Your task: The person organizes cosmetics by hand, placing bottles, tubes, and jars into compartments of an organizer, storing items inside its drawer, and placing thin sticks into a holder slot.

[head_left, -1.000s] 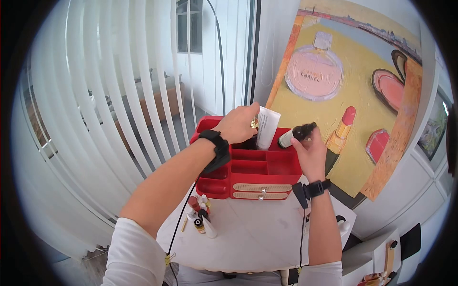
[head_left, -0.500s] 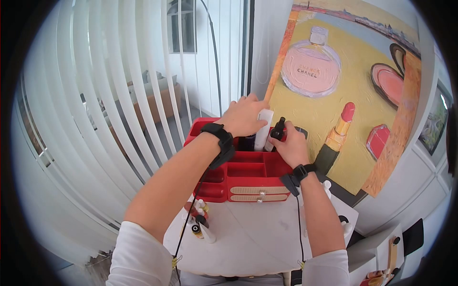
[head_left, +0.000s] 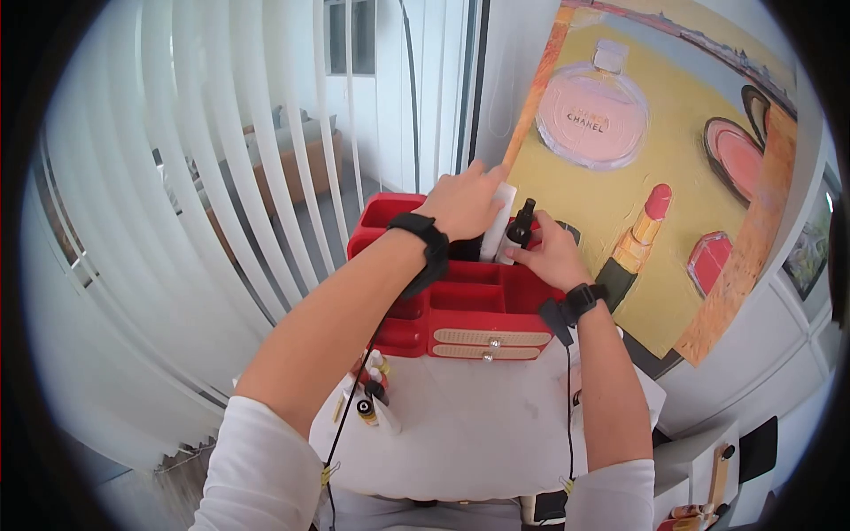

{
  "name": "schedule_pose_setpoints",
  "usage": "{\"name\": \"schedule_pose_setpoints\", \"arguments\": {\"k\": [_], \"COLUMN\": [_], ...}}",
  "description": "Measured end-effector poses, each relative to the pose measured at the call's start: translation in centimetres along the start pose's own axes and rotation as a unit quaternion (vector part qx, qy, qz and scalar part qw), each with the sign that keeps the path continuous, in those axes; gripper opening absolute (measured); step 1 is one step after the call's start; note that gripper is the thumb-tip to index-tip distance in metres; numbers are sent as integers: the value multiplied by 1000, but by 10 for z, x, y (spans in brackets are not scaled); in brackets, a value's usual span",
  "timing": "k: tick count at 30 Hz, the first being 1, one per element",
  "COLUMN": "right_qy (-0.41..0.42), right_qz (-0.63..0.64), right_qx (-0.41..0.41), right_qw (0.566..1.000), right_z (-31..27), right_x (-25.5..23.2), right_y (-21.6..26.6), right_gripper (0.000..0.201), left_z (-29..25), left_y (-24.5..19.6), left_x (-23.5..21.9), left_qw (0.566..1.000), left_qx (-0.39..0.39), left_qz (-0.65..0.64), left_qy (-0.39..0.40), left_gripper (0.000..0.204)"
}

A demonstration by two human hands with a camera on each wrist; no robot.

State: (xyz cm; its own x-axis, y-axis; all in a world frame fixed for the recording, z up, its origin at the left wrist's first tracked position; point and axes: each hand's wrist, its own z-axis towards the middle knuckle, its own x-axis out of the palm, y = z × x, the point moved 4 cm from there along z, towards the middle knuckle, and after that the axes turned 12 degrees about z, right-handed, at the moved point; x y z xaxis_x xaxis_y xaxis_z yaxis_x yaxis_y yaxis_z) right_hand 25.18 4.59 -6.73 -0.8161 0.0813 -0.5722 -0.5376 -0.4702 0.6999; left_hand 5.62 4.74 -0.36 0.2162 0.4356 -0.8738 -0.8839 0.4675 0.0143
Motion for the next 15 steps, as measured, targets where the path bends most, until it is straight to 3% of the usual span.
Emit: {"name": "schedule_pose_setpoints", "arguments": {"k": [2,5,8,10,15], "right_qy": [41,66,63,56,18], "right_qz": [33,-27,45,12,-45], "right_qx": [21,36,26,36,36], "right_qw": [998,997,997,998,998], "right_z": [-3,-8,-5,-6,-8], "right_x": [4,9,9,6,0], "right_y": [0,-1,-10,-5,4], "right_gripper": [57,60,57,55,51], "left_z": [0,-6,-5,0,13], "left_y": [-1,-4,-3,-6,-9], "left_x": [2,-7,-7,-8,-4], "left_qw": [997,996,997,996,990], "left_qx": [-6,-23,-6,19,-81], "left_qz": [-43,-55,9,37,97], "left_qy": [-58,-65,-73,-76,-70], "left_gripper": [59,60,44,38,28]}}
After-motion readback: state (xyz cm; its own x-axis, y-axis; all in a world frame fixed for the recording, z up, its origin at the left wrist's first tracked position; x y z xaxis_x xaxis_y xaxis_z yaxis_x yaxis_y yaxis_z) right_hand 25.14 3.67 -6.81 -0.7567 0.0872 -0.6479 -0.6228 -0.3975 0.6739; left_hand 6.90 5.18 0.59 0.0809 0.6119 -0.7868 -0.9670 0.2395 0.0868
